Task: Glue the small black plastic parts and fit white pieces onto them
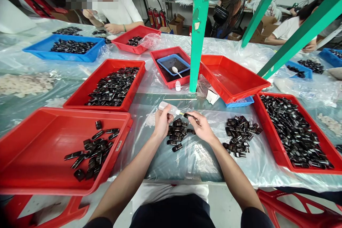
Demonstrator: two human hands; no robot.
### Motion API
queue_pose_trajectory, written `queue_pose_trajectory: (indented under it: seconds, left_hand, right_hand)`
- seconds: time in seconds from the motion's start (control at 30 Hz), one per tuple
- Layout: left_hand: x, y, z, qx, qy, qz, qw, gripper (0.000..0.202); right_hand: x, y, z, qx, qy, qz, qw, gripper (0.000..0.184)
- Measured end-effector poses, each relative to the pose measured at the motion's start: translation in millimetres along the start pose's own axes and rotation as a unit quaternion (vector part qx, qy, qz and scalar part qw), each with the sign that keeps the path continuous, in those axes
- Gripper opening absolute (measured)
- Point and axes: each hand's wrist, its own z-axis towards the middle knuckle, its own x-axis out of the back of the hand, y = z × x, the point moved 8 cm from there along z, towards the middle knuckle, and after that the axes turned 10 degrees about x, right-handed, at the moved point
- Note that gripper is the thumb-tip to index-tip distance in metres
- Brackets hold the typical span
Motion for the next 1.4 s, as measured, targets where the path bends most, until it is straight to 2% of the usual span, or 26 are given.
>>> queue_pose_trajectory:
  seconds: [0.83, 1.13, 1.4]
  left_hand:
    - [-1.7, 2, -1, -0.003, -0.007, -0.010, 1.000, 0.057]
    - [0.8, 3, 0, -0.006, 0.012, -0.009, 1.000, 0.056]
    - [2.8, 4, 1, -0.007, 0.022, -0.023, 0.999, 0.054]
  right_hand:
    - [1, -2, 2, -0.006, 0.004, 0.010, 1.000, 0.055]
    - [-6, 12, -3, -0.056, 0.004, 0.082, 0.995, 0.057]
    - [-2, 1, 0, -0.040, 0.025, 0.054, 0.997, 0.053]
